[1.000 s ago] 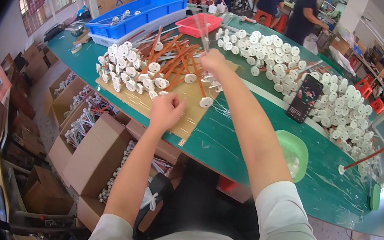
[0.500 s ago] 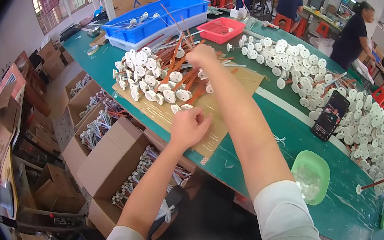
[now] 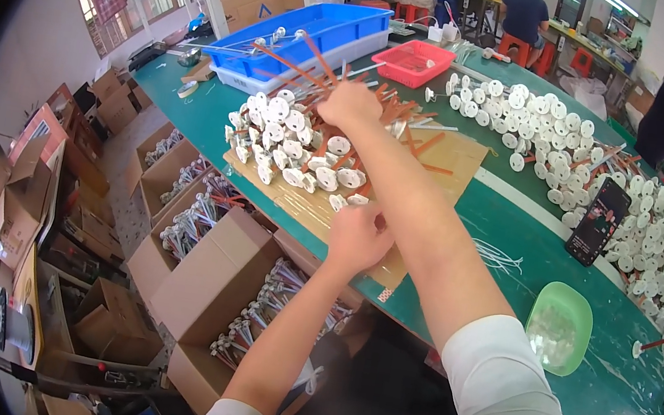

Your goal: Assembling LED light components by attaching light strips to circular plastic bases and bundling them into groups.

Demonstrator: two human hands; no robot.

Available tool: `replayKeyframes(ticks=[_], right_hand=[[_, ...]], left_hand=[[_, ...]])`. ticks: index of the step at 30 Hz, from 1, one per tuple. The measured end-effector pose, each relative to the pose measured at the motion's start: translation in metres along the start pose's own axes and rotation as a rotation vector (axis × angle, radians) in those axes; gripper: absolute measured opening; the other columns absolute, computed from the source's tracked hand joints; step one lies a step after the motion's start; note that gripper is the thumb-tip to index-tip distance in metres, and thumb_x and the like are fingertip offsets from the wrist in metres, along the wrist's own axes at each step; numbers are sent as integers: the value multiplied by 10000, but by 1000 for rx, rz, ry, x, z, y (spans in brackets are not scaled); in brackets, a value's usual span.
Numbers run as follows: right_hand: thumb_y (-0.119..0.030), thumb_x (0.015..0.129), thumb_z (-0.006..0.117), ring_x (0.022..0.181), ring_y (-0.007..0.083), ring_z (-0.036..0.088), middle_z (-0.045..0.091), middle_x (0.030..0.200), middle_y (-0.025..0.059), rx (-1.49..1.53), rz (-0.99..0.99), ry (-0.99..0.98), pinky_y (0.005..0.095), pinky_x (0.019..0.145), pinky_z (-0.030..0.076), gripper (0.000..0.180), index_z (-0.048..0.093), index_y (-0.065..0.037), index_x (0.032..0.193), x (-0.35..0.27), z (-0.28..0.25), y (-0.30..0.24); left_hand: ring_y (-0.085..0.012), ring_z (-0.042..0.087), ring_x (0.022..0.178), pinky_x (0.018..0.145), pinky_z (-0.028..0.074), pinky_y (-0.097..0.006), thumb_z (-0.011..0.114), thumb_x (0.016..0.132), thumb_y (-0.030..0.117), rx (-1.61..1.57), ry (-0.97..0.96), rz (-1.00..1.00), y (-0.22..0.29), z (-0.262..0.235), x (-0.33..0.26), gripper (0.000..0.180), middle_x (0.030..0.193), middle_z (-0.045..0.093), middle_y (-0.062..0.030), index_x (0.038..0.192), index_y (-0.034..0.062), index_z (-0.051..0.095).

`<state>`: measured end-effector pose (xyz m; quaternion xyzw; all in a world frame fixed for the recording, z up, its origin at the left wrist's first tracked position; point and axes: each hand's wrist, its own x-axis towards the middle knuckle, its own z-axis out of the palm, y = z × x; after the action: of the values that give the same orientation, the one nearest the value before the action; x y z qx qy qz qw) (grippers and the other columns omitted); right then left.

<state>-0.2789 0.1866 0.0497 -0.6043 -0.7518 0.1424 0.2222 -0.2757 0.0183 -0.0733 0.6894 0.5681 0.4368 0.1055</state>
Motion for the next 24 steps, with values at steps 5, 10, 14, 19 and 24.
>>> replayKeyframes(ticks=[5, 10, 14, 19, 24], right_hand=[[-246, 789, 608, 1077, 374, 656, 668, 1164, 224, 106, 12, -34, 426, 931, 524, 399, 711, -19, 1100, 31, 31, 30], [-227, 882, 570, 801, 273, 689, 704, 917, 189, 719, 117, 29, 425, 674, 534, 266, 701, -1, 936, 31, -9, 40], [-221, 952, 556, 744, 206, 673, 706, 917, 138, 1236, -60, -64, 339, 640, 556, 252, 655, 10, 944, 8, -79, 66], [-127, 908, 646, 698, 129, 625, 681, 873, 95, 1061, -411, 221, 282, 627, 490, 155, 635, 1, 995, -146, -214, 99], [-238, 974, 588, 802, 74, 564, 609, 936, -10, 1066, -710, 251, 230, 702, 451, 385, 585, -1, 1278, -328, -352, 239]], left_hand=[[-370, 645, 653, 612, 509, -443, 719, 775, 308, -30, -50, -14, 5, 3, 1, 296, 670, 640, -171, 756, 19, 659], [-373, 633, 638, 599, 499, -449, 710, 801, 301, 35, -52, -70, 13, -6, 0, 318, 641, 621, -176, 685, 19, 619], [-376, 623, 625, 586, 484, -451, 701, 813, 290, 20, -20, -13, 9, 1, 2, 334, 625, 611, -179, 656, 13, 599], [-375, 617, 607, 562, 474, -448, 693, 828, 260, 11, -43, 3, 9, 0, -1, 303, 622, 609, -170, 653, 35, 592], [-272, 591, 489, 513, 462, -359, 709, 821, 193, -158, 67, 242, 21, 1, 6, 259, 573, 595, -146, 668, 9, 609]])
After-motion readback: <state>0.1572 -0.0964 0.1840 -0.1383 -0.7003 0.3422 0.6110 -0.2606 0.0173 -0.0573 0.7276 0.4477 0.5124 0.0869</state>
